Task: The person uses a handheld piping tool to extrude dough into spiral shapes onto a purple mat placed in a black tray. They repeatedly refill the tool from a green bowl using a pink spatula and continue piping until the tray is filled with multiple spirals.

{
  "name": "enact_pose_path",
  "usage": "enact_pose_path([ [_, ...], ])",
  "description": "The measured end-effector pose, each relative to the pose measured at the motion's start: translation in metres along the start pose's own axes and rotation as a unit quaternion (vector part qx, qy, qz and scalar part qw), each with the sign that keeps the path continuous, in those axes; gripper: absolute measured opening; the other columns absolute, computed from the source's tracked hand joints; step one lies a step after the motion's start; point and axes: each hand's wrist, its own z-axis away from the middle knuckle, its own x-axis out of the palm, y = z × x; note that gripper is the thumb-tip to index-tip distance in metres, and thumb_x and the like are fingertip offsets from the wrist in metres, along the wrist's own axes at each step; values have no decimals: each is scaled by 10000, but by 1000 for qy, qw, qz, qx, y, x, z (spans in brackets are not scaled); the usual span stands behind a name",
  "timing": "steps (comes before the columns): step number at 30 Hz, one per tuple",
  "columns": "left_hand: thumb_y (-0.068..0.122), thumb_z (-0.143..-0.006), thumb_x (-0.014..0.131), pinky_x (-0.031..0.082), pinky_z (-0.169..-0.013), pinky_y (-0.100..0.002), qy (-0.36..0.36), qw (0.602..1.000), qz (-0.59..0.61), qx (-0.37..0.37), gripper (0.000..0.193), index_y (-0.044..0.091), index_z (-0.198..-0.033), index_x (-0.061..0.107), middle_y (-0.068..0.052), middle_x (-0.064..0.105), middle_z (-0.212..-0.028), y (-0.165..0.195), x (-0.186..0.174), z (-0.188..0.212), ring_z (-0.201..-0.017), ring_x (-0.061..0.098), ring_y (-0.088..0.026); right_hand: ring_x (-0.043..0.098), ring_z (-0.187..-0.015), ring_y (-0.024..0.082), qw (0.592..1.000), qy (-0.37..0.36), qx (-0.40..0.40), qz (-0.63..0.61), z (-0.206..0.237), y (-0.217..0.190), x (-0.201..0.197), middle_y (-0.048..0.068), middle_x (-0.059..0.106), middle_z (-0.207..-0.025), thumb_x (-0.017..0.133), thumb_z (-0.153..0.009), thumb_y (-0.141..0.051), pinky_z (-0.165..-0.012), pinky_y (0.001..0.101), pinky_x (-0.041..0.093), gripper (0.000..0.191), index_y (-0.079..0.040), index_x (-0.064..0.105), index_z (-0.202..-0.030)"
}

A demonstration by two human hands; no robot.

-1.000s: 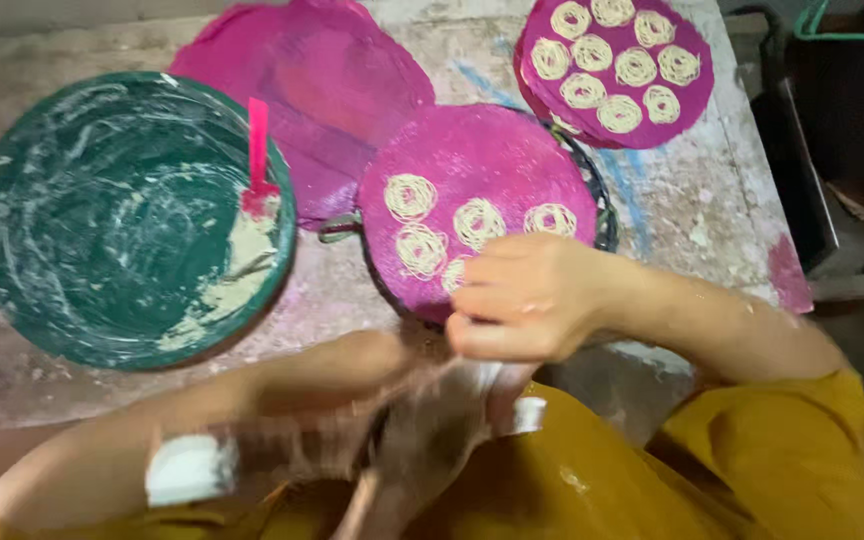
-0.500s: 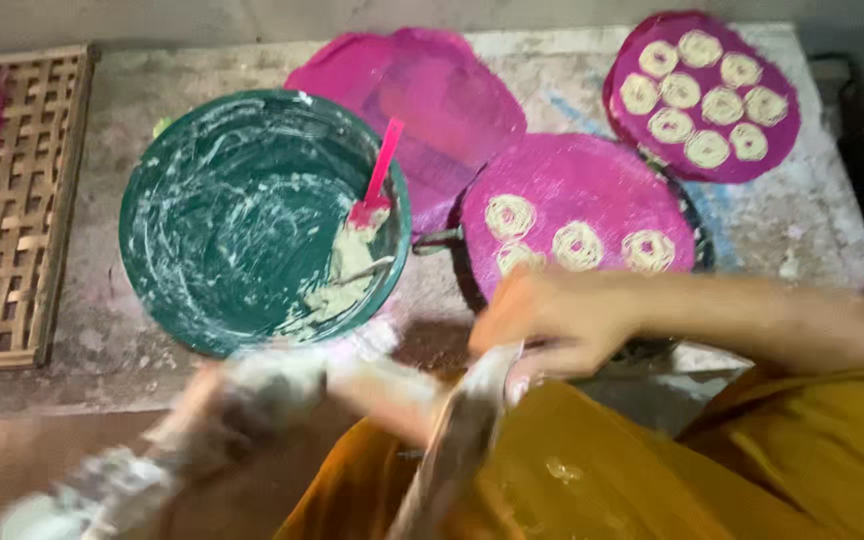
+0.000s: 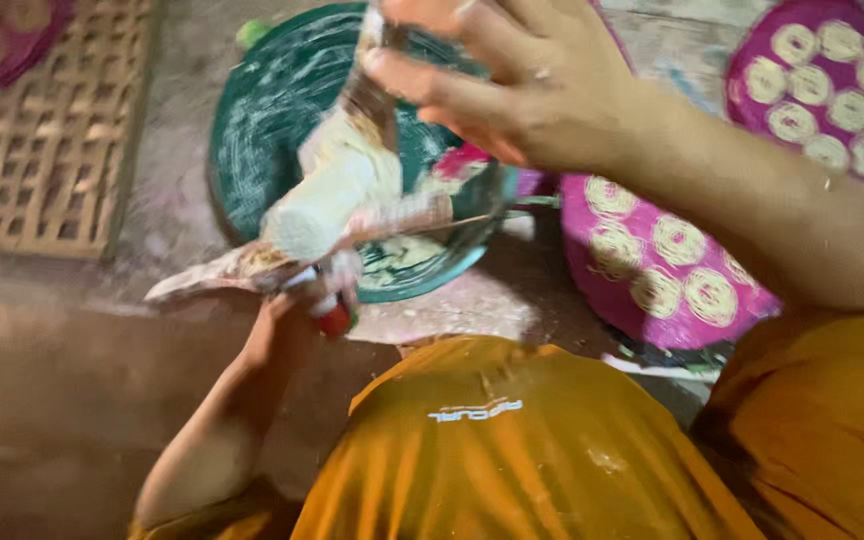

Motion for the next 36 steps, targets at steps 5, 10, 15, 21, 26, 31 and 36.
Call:
enact_pose_path([
  [5, 202, -859, 753, 557, -727, -321, 186, 978, 19, 90, 369, 85, -1205, 697, -73, 780, -947, -16, -10, -40, -819, 727, -169, 668, -990, 336, 844, -449, 195, -219, 32, -64, 137, 185, 651, -1061, 733, -902, -313, -782, 449, 567, 345, -36, 656, -1094],
  [10, 184, -852, 774, 547, -738, -309, 253, 956, -11, 146, 409, 93, -1240, 683, -70, 774, -965, -24, 16, -60, -826, 716, -164, 757, -861, 356, 778, -573, 140, -216, 67, -113, 210, 176, 749, -947, 565, -964, -182, -717, 475, 600, 201, -61, 664, -1091],
  [15, 167, -844, 795, 538, -749, -296, 266, 948, -42, 170, 454, 101, -1276, 669, -67, 767, -982, -11, 30, -57, -834, 705, -160, 738, -848, 379, 775, -576, 191, -178, 74, -65, 212, 191, 742, -931, 525, -935, -174, -709, 505, 587, 235, -108, 634, -1132],
  [21, 146, -835, 820, 527, -763, -282, 276, 940, -81, 185, 512, 111, -1318, 652, -64, 760, -1003, 6, 32, -46, -842, 693, -155, 751, -779, 365, 767, -583, 224, -148, 83, -76, 200, 178, 746, -863, 540, -922, -136, -658, 478, 604, 239, -59, 642, -1124],
  [26, 128, -828, 841, 518, -774, -270, 281, 935, -108, 189, 563, 119, -1353, 638, -61, 754, -1020, 8, 33, -44, -849, 682, -150, 749, -821, 368, 704, -629, 246, -218, 86, -119, 190, 188, 738, -880, 540, -938, -141, -720, 482, 603, 192, -85, 681, -1056],
  [31, 165, -791, 859, 510, -747, -280, 297, 917, -154, 216, 613, 134, -1361, 637, -48, 743, -1001, -6, 33, -48, -813, 673, -151, 718, -844, 405, 658, -613, 328, -290, 59, -147, 164, 214, 734, -881, 490, -1024, -219, -737, 526, 561, 272, -146, 633, -1243],
  [36, 147, -856, 828, 530, -749, -244, 274, 940, -60, 196, 564, 146, -1388, 641, -36, 770, -1068, -19, 40, -52, -826, 690, -101, 743, -868, 324, 621, -662, 296, -297, 38, -120, 143, 50, 713, -1133, 547, -881, -131, -715, 463, 597, 546, -377, 637, -1360],
])
